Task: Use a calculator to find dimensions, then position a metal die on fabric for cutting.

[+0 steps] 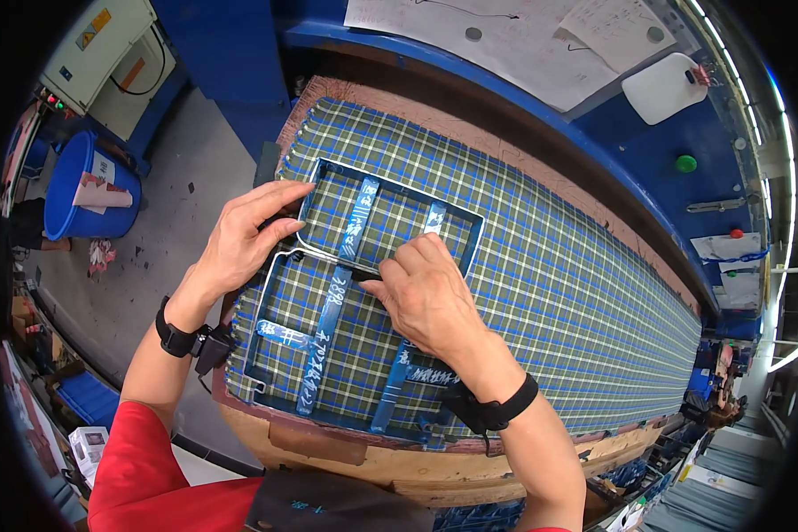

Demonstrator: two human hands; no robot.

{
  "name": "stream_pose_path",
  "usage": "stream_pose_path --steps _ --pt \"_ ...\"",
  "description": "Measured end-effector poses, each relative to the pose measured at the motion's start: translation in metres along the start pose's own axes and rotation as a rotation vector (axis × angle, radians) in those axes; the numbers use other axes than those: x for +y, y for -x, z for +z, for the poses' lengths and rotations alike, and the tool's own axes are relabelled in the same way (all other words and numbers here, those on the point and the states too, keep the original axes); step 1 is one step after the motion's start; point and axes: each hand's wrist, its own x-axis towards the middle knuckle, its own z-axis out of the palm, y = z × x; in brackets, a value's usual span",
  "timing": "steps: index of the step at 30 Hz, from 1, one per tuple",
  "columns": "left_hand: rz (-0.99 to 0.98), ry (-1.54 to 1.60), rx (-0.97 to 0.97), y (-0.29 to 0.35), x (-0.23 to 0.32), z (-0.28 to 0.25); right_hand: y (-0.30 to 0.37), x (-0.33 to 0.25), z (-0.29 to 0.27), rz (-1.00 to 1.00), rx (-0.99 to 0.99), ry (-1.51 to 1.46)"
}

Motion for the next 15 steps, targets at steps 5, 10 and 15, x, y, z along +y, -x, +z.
stream_pose_path --steps 5,10,15 --pt "0.003 0.012 -0.012 -0.003 -0.001 0.002 -0.001 0.007 -0.013 0.044 -0.005 -0.14" --pt "0.003 0.008 -0.004 -0.001 -0.002 0.001 -0.004 0.018 -0.029 0.333 0.084 -0.029" --pt "-0.032 -0.014 0.04 -0.025 -0.004 -0.002 -0.004 0.02 -0.028 0.409 -0.01 0.025"
